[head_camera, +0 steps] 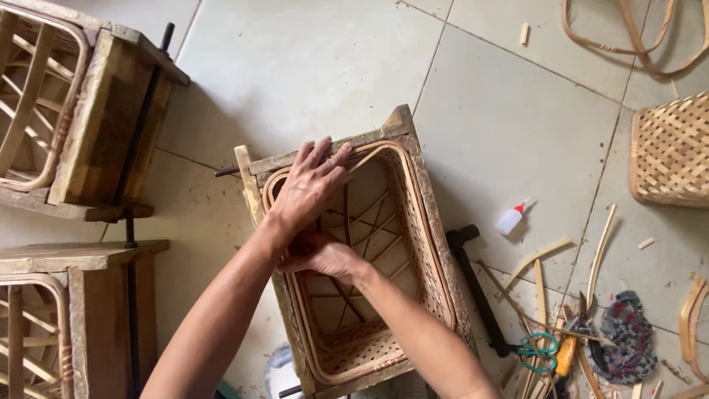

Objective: The person sits on the floor assembling a bamboo basket. They fit curved bamboo strips across the basket frame, tap them into place with a hammer, trim excess material with pliers and scissors, and squeeze glue from a bottle onto the joints.

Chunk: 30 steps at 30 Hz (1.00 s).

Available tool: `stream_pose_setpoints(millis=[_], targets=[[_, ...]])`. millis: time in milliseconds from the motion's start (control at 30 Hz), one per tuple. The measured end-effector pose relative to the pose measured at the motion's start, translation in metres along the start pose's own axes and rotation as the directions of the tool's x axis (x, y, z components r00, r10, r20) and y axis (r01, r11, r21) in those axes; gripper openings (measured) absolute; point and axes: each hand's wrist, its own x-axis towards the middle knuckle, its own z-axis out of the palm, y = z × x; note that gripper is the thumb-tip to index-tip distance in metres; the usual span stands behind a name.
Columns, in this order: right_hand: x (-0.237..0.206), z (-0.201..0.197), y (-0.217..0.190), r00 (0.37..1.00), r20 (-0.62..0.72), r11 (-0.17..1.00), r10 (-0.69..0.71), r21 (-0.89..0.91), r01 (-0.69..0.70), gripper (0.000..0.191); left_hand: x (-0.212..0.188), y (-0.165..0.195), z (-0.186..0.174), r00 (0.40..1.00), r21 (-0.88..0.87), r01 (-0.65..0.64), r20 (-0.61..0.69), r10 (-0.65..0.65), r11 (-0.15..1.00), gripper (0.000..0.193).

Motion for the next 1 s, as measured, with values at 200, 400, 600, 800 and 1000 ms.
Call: stream_pose_setpoints(millis=[200, 400, 600, 800, 1000], targets=[[-0.012, -0.015, -0.003, 0.996, 0.063, 0.944, 0.063, 0.320, -0.080, 0.062, 0.015, 0.012, 0.011, 1.000, -0.034, 0.013, -0.017, -0.014, 0.999, 0.017], [-0.015, -0.017, -0.013, 0.985, 0.125, 0.905, -0.120, 0.421, 0.057, 0.060, 0.013, 0.018, 0.014, 0.999, 0.225, -0.018, -0.030, 0.025, 0.974, 0.020], [-0.017, -0.016, -0.015, 0.970, 0.117, 0.938, -0.212, 0.303, 0.169, 0.068, 0.009, 0.019, 0.010, 0.993, 0.022, -0.003, -0.115, 0.005, 1.000, 0.015], [-0.019, -0.017, -0.017, 0.976, 0.116, 0.974, -0.185, 0.154, 0.167, 0.060, 0.008, 0.017, 0.009, 0.993, 0.017, -0.001, -0.117, 0.003, 1.000, 0.015], [-0.025, -0.013, -0.022, 0.978, 0.185, 0.872, -0.096, 0.489, -0.007, 0.059, 0.013, 0.021, 0.001, 0.992, 0.060, -0.043, -0.115, 0.050, 0.997, 0.013]])
